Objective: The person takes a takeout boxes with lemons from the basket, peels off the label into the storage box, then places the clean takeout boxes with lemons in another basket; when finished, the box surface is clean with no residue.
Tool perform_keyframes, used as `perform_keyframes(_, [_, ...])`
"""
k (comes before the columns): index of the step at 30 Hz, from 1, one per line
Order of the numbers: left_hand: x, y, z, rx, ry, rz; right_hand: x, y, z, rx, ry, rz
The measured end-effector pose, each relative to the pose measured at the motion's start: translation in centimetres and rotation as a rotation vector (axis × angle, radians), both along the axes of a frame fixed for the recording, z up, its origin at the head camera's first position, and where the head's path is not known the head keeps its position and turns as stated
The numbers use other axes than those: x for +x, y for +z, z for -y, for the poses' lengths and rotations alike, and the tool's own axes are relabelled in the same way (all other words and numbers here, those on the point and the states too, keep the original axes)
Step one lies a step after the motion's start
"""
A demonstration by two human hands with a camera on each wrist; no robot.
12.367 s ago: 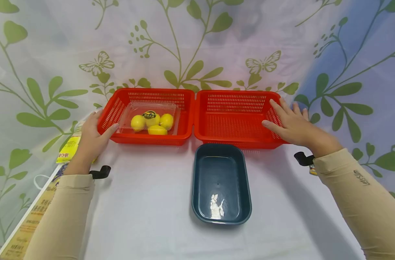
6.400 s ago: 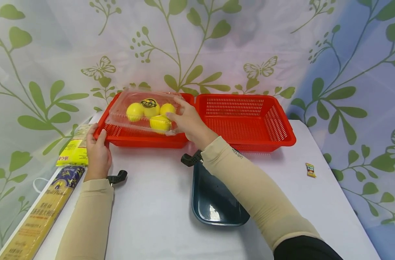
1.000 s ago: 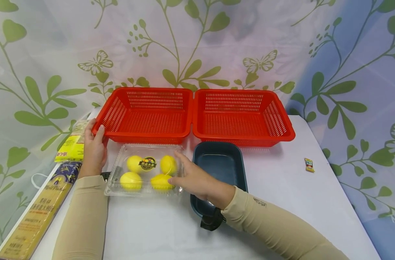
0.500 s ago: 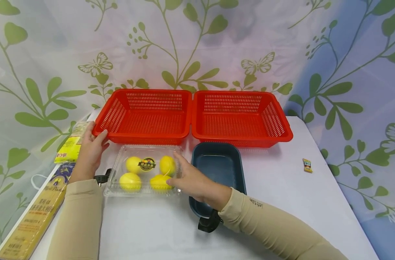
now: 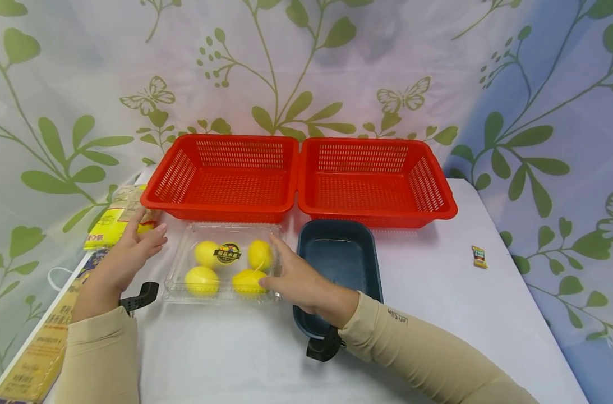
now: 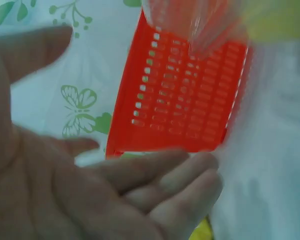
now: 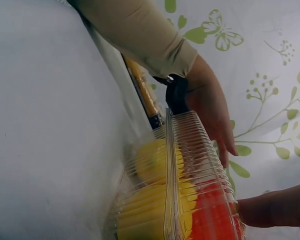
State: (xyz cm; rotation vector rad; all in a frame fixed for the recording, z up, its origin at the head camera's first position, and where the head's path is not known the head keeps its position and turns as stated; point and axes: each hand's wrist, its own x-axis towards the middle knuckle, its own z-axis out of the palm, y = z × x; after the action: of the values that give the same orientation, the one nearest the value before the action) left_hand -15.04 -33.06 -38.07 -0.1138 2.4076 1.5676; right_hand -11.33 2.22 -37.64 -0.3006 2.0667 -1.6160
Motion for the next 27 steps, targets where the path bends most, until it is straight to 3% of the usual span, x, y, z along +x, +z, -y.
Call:
perform_keyframes(8, [2.0,-2.4,-0.8,0.025,-0.320,-0.124,-0.1,-0.2,0.1,0.002,-0.008,0.010])
perform_keyframes(11, [2.2,-3.3,-0.9,-0.010,-0.398,-0.178,0.0,-0.3,0.2,0.007,-0.006,0.012])
perform_keyframes(14, [2.3,-3.8,-1.2,-0.032,-0.426,-0.207,0.0,-0.3,0.2,0.009,-0.004,0.012])
perform_keyframes(18, [2.5,-3.9,-1.5,-0.053,-0.402,-0.201,0.1,-0.2,0.2,0.013,-0.006,0.008])
perform_keyframes(27, [2.2,-4.0,-2.1,0.020,-0.358,-0.215,0.0,-0.5,0.1,0.004,-0.023,-0.021])
